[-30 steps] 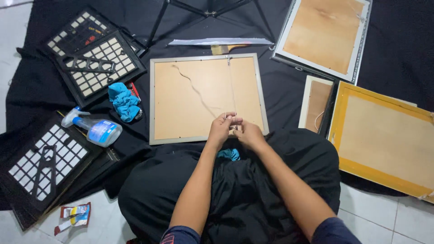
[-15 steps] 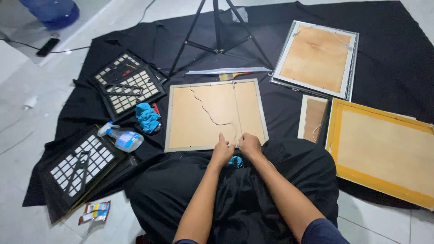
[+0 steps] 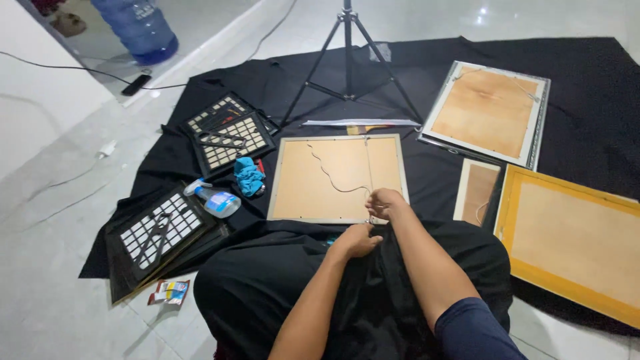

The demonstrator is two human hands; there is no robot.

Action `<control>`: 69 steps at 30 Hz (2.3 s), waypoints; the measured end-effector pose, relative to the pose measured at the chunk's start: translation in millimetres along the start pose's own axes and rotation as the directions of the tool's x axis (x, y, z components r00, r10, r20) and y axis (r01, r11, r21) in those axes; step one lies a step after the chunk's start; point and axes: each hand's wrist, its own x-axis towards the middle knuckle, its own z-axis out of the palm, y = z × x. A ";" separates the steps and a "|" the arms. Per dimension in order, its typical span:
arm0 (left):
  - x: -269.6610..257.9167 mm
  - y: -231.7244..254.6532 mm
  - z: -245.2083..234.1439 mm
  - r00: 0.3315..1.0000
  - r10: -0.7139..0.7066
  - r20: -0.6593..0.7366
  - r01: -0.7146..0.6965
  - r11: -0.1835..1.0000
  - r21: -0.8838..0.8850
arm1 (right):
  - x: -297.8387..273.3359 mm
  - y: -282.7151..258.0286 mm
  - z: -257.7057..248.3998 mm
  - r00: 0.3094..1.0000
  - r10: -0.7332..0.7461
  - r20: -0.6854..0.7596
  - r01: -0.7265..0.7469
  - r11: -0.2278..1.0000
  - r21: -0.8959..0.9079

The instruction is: Attaching a hanging wire to the back of a picture frame by threading it through eyelets and twisting the ends.

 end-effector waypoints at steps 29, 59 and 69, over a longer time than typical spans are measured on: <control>-95.6 107.5 -77.0 0.997 -0.069 0.034 0.065 0.993 0.101 | -348.7 -185.9 -28.1 0.777 -0.535 0.330 0.510 0.228 -0.830; 90.7 -28.1 -35.9 0.995 0.000 -0.101 0.015 0.989 0.147 | -194.7 -135.9 27.5 0.893 -0.184 0.410 0.418 0.008 -0.908; 121.5 -69.3 -40.8 0.950 -0.309 0.034 0.310 0.950 -0.045 | -82.1 -73.5 -4.0 0.972 -0.143 0.185 0.233 0.621 -0.748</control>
